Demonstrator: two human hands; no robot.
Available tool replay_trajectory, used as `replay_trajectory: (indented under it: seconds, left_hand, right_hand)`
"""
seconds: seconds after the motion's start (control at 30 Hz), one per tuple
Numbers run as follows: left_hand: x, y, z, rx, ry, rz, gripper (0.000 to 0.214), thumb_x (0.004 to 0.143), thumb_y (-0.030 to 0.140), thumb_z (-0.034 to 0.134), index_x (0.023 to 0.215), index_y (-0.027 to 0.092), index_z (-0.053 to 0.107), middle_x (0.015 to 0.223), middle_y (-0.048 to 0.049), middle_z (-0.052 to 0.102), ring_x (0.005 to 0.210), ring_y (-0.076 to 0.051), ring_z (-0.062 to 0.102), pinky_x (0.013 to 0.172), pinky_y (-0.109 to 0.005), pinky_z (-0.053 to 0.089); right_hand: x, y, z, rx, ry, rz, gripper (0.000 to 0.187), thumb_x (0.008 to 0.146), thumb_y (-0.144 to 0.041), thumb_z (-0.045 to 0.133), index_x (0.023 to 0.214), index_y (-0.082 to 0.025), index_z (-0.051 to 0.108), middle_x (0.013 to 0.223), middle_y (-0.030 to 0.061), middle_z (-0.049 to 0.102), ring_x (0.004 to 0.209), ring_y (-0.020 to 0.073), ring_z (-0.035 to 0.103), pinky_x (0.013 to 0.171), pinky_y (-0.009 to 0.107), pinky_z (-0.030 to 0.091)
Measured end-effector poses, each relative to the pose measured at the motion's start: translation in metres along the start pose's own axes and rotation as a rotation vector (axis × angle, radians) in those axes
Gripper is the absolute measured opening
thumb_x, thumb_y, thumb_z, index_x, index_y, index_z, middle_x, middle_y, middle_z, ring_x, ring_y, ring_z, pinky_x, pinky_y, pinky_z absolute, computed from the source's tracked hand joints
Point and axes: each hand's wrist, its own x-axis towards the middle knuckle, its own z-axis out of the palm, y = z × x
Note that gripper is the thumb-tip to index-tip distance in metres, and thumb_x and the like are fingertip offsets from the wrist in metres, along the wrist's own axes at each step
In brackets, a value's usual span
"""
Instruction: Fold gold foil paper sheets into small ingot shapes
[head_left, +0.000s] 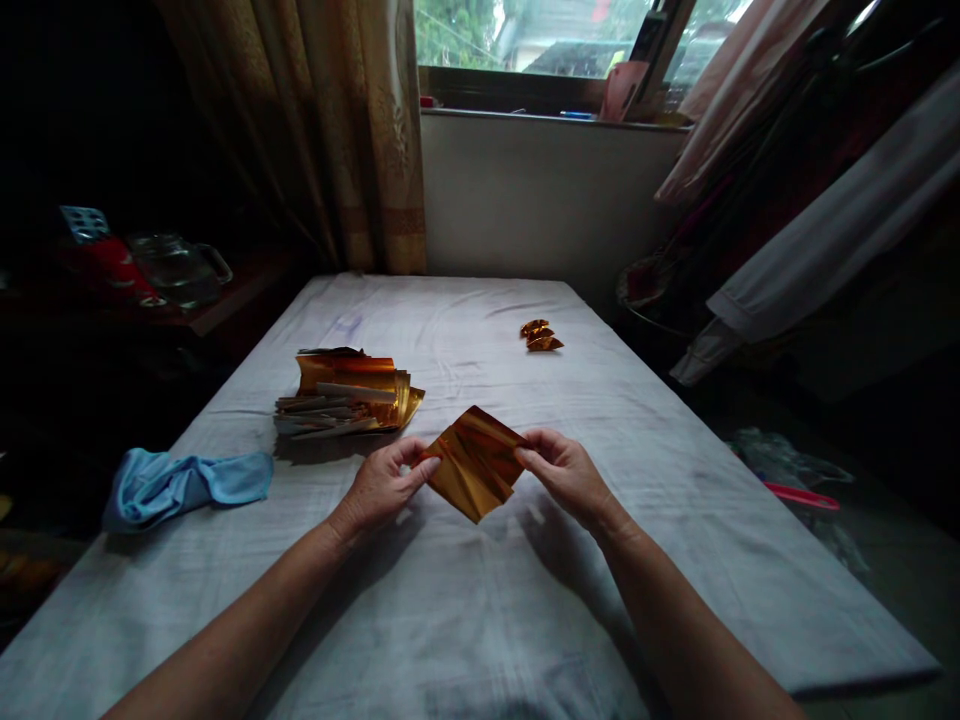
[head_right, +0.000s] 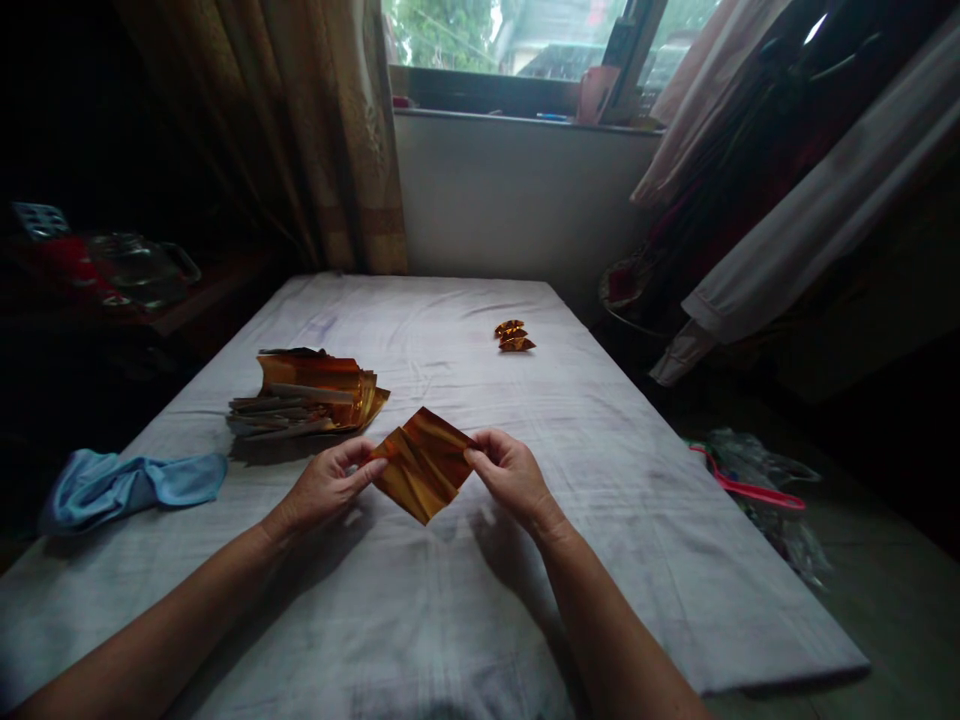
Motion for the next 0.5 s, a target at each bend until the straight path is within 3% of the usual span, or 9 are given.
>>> replay_trajectory:
  seconds: [0.13,0.27,0.4,0.5]
  left_hand:
    - [0.003,-0.004,-0.003,-0.035,-0.029,-0.055,0.035,0.08,0.049,0.06,0.09,0.016,0.068,0.076,-0.0023,0.068,0.067,-0.016,0.061,0.062,-0.025,0.047]
    - [0.01,-0.003,-0.011,0.224,-0.054,-0.063,0.032,0.08,0.042,0.062,0.103,0.021,0.069,0.074,0.0008,0.068,0.065,-0.016,0.06,0.061,-0.024,0.043]
    - [0.016,0.008,-0.016,0.521,-0.112,-0.081,0.029,0.084,0.034,0.062,0.11,0.025,0.07,0.078,0.0013,0.071,0.068,-0.017,0.064,0.064,-0.025,0.042]
    - [0.02,0.016,-0.016,0.66,-0.141,-0.108,0.031,0.087,0.031,0.062,0.116,0.026,0.068,0.086,0.0002,0.074,0.074,-0.018,0.067,0.068,-0.025,0.044]
  right_hand:
    - [-0.002,0.007,0.001,-0.081,0.001,-0.001,0.022,0.075,-0.042,0.06,0.077,-0.02,0.06,0.071,-0.0007,0.065,0.067,0.0157,0.06,0.067,0.029,0.049]
    - [-0.008,0.017,0.001,-0.273,0.023,0.018,0.019,0.076,-0.037,0.054,0.083,-0.021,0.061,0.069,-0.0015,0.063,0.063,0.0155,0.058,0.063,0.028,0.046]
    - [-0.017,0.018,0.004,-0.488,-0.008,0.059,0.035,0.079,-0.032,0.052,0.11,-0.021,0.064,0.068,-0.0026,0.063,0.059,0.0154,0.056,0.06,0.027,0.043]
    - [-0.022,0.015,0.006,-0.575,-0.02,0.091,0.053,0.081,-0.029,0.052,0.132,-0.019,0.056,0.073,-0.0016,0.066,0.061,0.0156,0.058,0.062,0.027,0.043]
